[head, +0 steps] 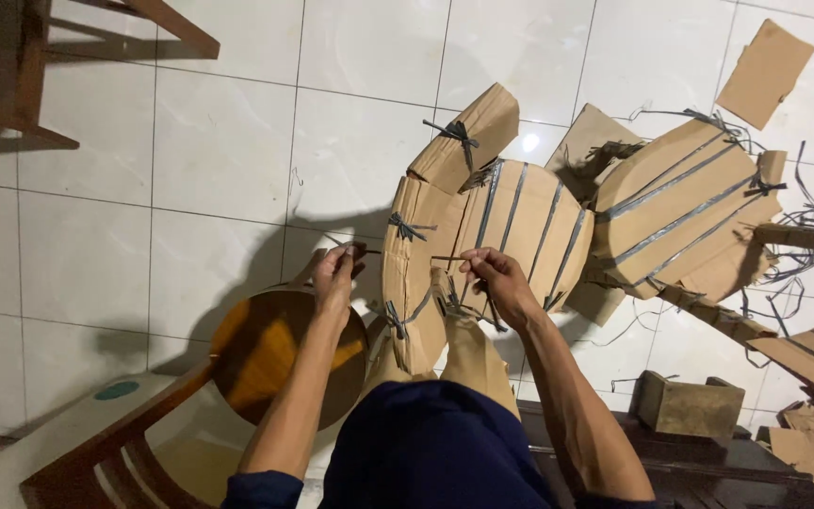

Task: Assembling a cardboard structure by threading and tightening plastic ties through pre-cut holes.

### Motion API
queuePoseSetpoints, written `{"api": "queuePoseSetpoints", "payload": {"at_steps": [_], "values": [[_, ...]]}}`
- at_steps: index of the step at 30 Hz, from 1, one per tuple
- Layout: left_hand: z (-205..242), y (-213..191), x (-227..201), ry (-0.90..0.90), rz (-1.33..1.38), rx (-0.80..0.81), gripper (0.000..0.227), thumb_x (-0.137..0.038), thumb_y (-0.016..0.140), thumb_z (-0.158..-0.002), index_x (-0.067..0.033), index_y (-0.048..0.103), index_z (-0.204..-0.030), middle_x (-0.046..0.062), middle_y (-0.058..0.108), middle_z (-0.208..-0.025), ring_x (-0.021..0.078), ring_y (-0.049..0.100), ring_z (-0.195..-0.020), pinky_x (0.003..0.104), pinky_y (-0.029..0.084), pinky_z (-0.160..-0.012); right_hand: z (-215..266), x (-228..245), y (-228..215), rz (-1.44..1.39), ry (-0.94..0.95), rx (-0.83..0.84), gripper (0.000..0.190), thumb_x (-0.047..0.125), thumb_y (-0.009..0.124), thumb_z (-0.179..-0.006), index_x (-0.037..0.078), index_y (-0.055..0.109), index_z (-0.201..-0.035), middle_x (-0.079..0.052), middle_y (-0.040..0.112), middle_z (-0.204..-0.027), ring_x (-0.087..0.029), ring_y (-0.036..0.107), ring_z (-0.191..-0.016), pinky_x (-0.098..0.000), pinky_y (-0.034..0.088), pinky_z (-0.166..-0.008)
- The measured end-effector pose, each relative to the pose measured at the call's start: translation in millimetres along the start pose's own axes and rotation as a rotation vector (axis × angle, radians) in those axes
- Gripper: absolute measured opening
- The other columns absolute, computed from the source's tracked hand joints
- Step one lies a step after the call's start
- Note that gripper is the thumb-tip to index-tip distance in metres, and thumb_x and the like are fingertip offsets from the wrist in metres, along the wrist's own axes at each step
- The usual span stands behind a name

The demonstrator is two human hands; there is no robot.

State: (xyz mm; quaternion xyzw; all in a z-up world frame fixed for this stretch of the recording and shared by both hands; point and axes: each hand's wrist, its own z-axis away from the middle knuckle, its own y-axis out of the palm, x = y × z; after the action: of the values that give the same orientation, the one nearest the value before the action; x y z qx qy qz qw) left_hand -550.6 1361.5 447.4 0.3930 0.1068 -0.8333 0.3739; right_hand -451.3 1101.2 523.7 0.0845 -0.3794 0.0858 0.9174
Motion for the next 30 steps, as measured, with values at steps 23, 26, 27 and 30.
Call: {"api": "queuePoseSetpoints", "payload": {"at_steps": [23,26,27,30], "values": [[67.5,20.3,-65.0,0.833,-0.728,0.315,0.021,-0.002,0.076,-0.088,-0.0181,0.081,-0.1,0.003,0.079,-0.095,0.0249,0.075,-0.091,0.036,0.056,-0.082,46.0,-3.9,79.1,0.498,-0.721,-0.208,0.021,0.004,0.069,-0.095,0.017,0.079,-0.107,-0.008,0.077,-0.091,-0.028,0.076,-0.08,-0.0384,0.061,-0.066],[76.1,33.3,-90.3,0.879,-0.794,0.39,0.02,-0.004,0.079,-0.085,-0.0169,0.078,-0.1,0.003,0.077,-0.09,0.0247,0.075,-0.088,0.036,0.059,-0.079,27.8,-5.6,89.1,0.465,-0.714,-0.213,0.007,0.017,0.069,-0.1,0.01,0.069,-0.101,-0.009,0.077,-0.086,-0.026,0.076,-0.072,-0.037,0.059,-0.061],[70.4,35.6,-85.6,0.882,-0.792,0.391,0.02,-0.004,0.079,-0.085,-0.0169,0.078,-0.1,0.003,0.077,-0.09,0.0247,0.075,-0.088,0.036,0.059,-0.079,25.6,-3.4,90.6,0.467,-0.717,-0.215,0.007,0.017,0.069,-0.1,0.01,0.069,-0.101,-0.009,0.077,-0.086,-0.026,0.076,-0.072,-0.037,0.059,-0.061],[59.6,36.2,-78.5,0.917,-0.846,0.45,0.021,0.0,0.08,-0.083,-0.0149,0.076,-0.097,0.004,0.078,-0.092,0.0291,0.075,-0.09,0.04,0.059,-0.079,27.4,2.0,97.9,0.571,-0.726,-0.177,0.004,0.005,0.066,-0.098,0.006,0.068,-0.101,-0.017,0.073,-0.085,-0.038,0.074,-0.074,-0.044,0.06,-0.061]]}}
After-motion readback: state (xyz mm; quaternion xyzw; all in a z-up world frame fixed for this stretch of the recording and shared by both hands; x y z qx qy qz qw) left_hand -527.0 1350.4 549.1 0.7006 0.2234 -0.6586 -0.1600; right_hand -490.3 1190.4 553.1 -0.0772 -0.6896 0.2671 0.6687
